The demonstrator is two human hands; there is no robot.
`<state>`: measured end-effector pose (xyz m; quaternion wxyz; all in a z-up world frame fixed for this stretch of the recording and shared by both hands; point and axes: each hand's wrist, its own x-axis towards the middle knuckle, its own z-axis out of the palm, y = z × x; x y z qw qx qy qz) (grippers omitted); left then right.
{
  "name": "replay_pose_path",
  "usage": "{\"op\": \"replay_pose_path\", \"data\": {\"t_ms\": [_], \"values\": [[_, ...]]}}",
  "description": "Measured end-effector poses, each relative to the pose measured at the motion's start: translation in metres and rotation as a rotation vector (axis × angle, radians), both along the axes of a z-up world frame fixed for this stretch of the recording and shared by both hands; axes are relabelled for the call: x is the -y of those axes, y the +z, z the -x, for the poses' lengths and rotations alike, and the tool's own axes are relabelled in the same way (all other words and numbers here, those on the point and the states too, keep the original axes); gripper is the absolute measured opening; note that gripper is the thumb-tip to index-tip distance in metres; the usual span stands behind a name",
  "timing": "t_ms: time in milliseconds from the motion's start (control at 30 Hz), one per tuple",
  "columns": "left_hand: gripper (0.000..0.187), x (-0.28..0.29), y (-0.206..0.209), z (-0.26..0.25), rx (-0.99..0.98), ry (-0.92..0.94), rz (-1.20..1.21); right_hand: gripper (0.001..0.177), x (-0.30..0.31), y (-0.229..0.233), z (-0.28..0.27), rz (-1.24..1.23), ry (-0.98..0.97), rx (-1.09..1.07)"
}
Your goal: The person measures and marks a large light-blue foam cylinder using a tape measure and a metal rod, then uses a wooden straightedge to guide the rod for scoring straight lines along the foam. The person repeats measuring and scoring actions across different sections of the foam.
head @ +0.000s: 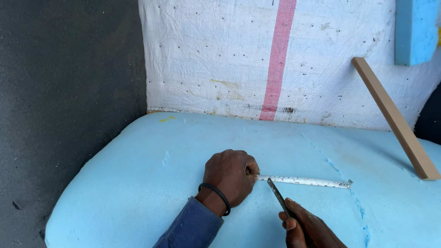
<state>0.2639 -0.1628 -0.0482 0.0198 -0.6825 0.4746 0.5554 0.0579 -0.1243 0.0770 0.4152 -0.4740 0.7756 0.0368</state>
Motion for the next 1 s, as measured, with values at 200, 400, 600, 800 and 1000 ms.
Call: {"op": "replay_pose_path", "data": {"t_ms": [200, 400, 600, 800, 1000], "values": [[0.012, -0.004, -0.008, 0.001, -0.017, 0.024, 0.034, 0.067, -0.027, -0.059, 0.083, -0.498, -0.202, 0.253], [0.01, -0.004, -0.007, 0.0, -0.017, 0.028, 0.044, 0.069, -0.05, -0.111, 0.118, -0.315, 0.289, 0.444], [0.009, -0.006, -0.009, 0.002, -0.016, 0.016, 0.037, 0.037, -0.013, -0.031, -0.006, 0.221, 0.263, 0.03], [0.01, -0.002, -0.006, 0.001, -0.005, 0.047, 0.039, 0.032, 0.009, -0.024, -0.018, 0.344, 0.378, 0.117], [0.006, 0.0, -0.005, -0.014, -0.059, 0.281, 0.058, 0.045, 0.019, -0.092, 0.074, -0.996, -0.634, -0.022]]}}
